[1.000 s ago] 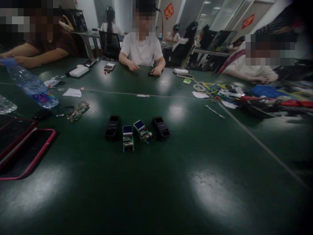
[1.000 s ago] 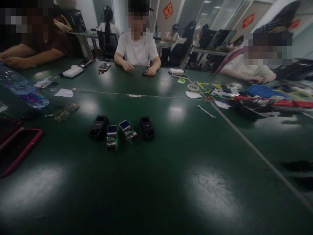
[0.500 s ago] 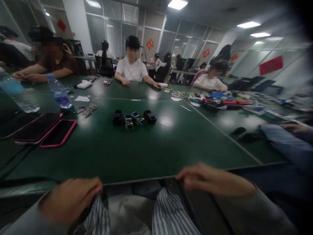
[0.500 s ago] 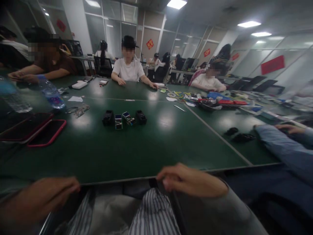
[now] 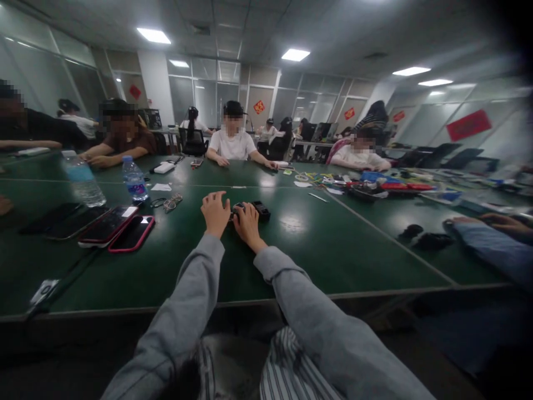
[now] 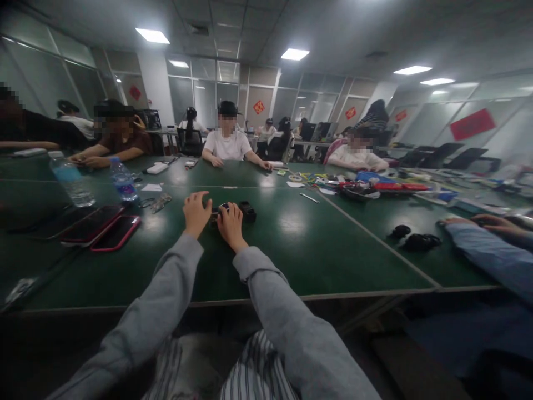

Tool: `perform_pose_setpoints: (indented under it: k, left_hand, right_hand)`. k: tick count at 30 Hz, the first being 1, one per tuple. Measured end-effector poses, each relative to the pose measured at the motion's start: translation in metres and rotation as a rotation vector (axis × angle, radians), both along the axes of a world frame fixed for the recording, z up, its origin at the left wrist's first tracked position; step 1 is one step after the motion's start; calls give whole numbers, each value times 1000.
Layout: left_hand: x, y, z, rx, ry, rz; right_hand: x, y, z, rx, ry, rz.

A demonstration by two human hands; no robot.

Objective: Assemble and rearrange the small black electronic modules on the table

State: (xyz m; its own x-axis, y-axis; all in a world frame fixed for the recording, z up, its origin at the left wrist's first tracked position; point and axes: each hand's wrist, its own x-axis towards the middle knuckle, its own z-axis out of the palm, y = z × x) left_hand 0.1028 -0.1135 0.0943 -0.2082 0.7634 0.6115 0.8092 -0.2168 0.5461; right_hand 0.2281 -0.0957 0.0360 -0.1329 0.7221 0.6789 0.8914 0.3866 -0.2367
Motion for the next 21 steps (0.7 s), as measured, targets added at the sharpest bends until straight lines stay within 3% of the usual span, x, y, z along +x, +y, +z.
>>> perform_pose_setpoints:
  k: [4,8,21]
  left_hand:
    - [-30,48,-48,-118,59,-81]
    - [-43,58,-77,-116,-5,-156]
    - [-42,65,-78,-74,-32,-162]
  right_hand:
    - [6,16,-13,-66,50,-58]
    - [13,30,-18,-207,118,-45]
    - [13,29,-18,-234,141,56]
